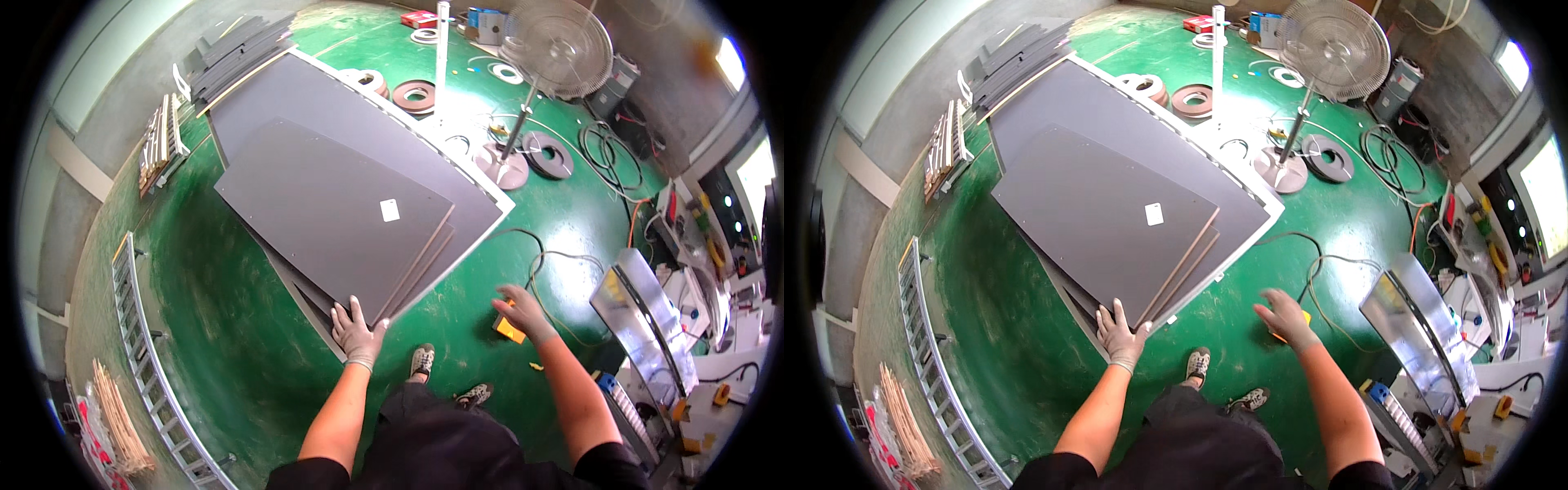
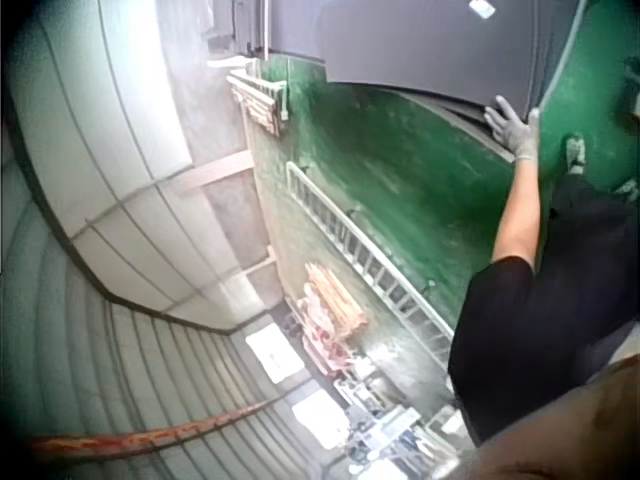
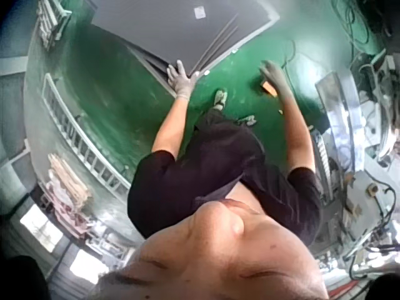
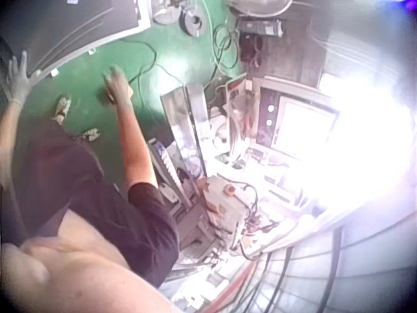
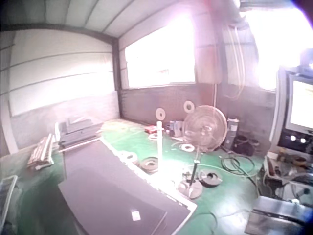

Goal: The person processes wood panels by picking them up from a stack, feeding them into an edge-banding machine, and then returning the panels to the stack.

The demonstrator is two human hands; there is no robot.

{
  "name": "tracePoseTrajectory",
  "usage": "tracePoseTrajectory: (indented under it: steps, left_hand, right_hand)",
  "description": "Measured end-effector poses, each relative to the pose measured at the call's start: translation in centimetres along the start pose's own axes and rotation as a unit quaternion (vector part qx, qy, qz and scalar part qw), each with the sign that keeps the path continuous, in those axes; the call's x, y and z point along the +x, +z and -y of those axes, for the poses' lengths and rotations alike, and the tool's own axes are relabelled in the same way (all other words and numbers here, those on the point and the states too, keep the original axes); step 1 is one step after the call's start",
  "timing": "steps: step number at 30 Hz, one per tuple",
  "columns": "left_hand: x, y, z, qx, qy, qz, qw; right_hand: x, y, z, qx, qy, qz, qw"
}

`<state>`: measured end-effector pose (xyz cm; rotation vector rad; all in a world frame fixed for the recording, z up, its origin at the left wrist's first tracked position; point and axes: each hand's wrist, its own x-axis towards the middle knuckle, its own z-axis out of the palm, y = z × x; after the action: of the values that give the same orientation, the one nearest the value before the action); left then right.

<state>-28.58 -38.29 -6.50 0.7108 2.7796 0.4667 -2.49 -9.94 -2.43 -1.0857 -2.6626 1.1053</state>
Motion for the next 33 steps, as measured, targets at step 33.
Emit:
tracePoseTrajectory:
  steps: [33]
  left_hand:
    - [-15.8, -0.2, 9.3, -0.720, -0.314, -0.067, 0.615]
  right_hand:
    - [-3.7, 16.2, 15.7, -0.028, -0.217, 0.485, 0.847]
